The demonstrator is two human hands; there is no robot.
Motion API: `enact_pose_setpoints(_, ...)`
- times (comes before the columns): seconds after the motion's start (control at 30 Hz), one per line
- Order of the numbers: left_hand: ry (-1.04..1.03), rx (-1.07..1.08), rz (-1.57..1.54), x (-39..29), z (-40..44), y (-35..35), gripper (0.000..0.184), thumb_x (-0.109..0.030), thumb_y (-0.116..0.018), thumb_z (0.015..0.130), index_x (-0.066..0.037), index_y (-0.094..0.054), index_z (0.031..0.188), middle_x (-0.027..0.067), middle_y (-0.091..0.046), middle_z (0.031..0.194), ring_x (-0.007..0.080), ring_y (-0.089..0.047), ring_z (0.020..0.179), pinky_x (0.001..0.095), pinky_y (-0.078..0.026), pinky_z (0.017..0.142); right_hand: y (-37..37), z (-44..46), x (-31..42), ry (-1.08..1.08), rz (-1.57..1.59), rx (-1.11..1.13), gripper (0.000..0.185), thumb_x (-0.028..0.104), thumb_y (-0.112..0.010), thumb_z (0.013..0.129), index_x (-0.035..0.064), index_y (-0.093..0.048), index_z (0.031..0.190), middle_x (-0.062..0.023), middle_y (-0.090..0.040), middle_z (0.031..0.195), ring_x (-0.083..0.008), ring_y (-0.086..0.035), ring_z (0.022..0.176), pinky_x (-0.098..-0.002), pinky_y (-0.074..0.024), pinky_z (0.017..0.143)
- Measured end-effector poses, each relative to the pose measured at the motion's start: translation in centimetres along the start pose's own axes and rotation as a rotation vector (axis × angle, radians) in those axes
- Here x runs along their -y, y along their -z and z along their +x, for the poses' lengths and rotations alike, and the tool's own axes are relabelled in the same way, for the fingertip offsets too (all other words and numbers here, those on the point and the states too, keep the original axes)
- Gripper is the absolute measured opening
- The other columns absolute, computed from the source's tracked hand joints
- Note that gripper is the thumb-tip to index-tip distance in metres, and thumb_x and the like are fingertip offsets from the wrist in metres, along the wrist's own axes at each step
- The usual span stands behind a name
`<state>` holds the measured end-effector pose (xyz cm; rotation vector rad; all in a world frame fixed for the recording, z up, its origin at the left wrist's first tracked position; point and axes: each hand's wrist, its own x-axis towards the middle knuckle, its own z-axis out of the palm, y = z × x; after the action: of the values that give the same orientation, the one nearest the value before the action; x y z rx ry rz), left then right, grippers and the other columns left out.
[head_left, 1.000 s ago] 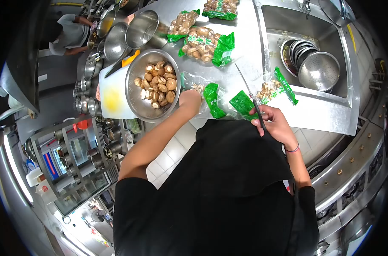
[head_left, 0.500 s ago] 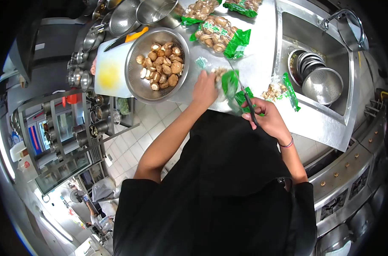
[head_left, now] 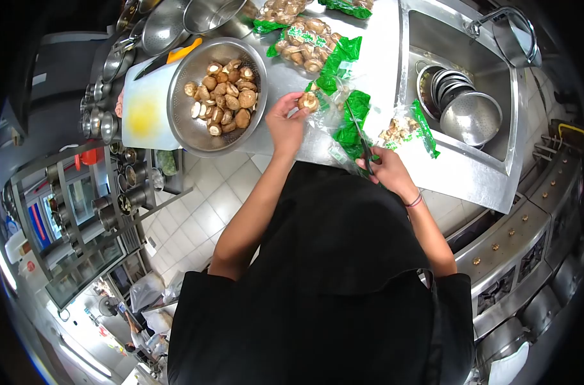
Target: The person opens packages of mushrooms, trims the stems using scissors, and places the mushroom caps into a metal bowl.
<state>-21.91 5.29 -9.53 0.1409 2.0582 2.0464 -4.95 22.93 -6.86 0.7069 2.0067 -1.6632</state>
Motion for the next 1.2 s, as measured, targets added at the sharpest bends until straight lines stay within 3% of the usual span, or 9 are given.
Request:
enact_pose_setpoints(0.23,-0.099,-0.132,-0.159,-0.8,0.7,0.6,0.039,0.017,-0.063,0.078,0.004,-0.061,0.114,0.0113,-0.066,0.112,0.0167,-0.064,0.100,0.0285,-0.053,0.088,0.1,-1.6,1.2,0.141,-0.293,-0.192,0.037,0.034,-0.075,0.081,-0.0008,-0.060,0.080,-0.0114,-0.052,0.052,-0.0255,-0.053,0.047,-0.0378,-0.0406,0.051)
enact_pose_setpoints(0.4,0.053,0.161,-0.115,-0.1,-0.7,-0.4,0.041,0.015,-0.071,0.073,0.003,-0.064,0.111,0.0079,-0.064,0.108,0.0140,-0.064,0.093,0.0252,-0.054,0.078,0.7,-4.1,5.6,0.143,-0.375,-0.177,0.041,0.037,-0.078,0.075,0.0008,-0.061,0.078,-0.0138,-0.052,0.053,-0.0327,-0.056,0.053,-0.0425,-0.0422,0.055)
enact_pose_setpoints(0.6,-0.160,0.229,0.049,0.9,-0.4,-0.6,0.036,0.010,-0.076,0.070,0.002,-0.068,0.104,0.0091,-0.063,0.109,0.0137,-0.064,0.086,0.0249,-0.056,0.071,1.3,-3.3,4.6,0.153,-0.396,-0.094,0.040,0.039,-0.077,0.075,0.0021,-0.061,0.074,-0.0151,-0.053,0.055,-0.0365,-0.057,0.057,-0.0434,-0.0427,0.057)
enact_pose_setpoints(0.73,-0.155,0.180,0.242,1.1,-0.6,-0.6,0.036,0.005,-0.080,0.068,0.001,-0.069,0.101,0.0104,-0.064,0.108,0.0142,-0.065,0.079,0.0258,-0.056,0.067,0.8,-1.9,3.9,0.147,-0.379,-0.075,0.040,0.039,-0.076,0.076,0.0013,-0.062,0.072,-0.0156,-0.054,0.055,-0.0367,-0.057,0.059,-0.0434,-0.0428,0.058)
enact_pose_setpoints(0.93,-0.144,0.236,0.381,0.6,0.1,0.3,0.035,0.002,-0.080,0.067,0.001,-0.069,0.100,0.0094,-0.065,0.104,0.0150,-0.065,0.076,0.0260,-0.055,0.065,0.2,0.2,1.3,0.156,-0.252,-0.021,0.041,0.040,-0.075,0.077,0.0000,-0.067,0.079,-0.0153,-0.053,0.055,-0.0276,-0.057,0.055,-0.0402,-0.0426,0.057)
enact_pose_setpoints(1.0,-0.134,0.231,0.414,-0.4,-0.1,0.7,0.035,0.002,-0.079,0.069,0.000,-0.068,0.102,0.0089,-0.065,0.103,0.0153,-0.065,0.080,0.0260,-0.055,0.067,0.3,-0.6,0.2,0.129,-0.104,0.047,0.032,0.031,-0.076,0.080,0.0002,-0.068,0.086,-0.0092,-0.058,0.061,-0.0174,-0.057,0.057,-0.0362,-0.0427,0.056)
enact_pose_setpoints(1.1,-0.270,0.119,0.245,-4.6,-0.6,3.6,0.037,0.003,-0.077,0.070,-0.001,-0.066,0.105,0.0083,-0.065,0.103,0.0159,-0.064,0.085,0.0264,-0.055,0.068,2.2,-4.4,1.2,0.131,0.060,0.112,0.023,0.017,-0.073,0.083,0.0011,-0.067,0.098,-0.0025,-0.062,0.070,-0.0117,-0.058,0.063,-0.0322,-0.0450,0.058)
enact_pose_setpoints(1.17,-0.343,-0.023,0.306,-8.8,0.3,7.6,0.041,0.004,-0.077,0.068,-0.002,-0.065,0.107,0.0099,-0.062,0.109,0.0189,-0.063,0.093,0.0291,-0.054,0.073,3.3,-6.3,0.3,0.086,0.394,0.046,0.025,0.008,-0.070,0.084,-0.0003,-0.063,0.107,0.0001,-0.065,0.078,-0.0116,-0.059,0.066,-0.0276,-0.0482,0.065)
enact_pose_setpoints(1.2,-0.309,-0.100,0.371,-10.1,1.0,9.7,0.043,0.004,-0.077,0.067,-0.002,-0.065,0.108,0.0115,-0.060,0.114,0.0217,-0.062,0.099,0.0319,-0.054,0.078,3.5,-6.0,-2.1,0.148,0.398,-0.151,0.029,0.008,-0.070,0.084,-0.0011,-0.061,0.110,-0.0010,-0.065,0.078,-0.0119,-0.060,0.071,-0.0269,-0.0491,0.069)
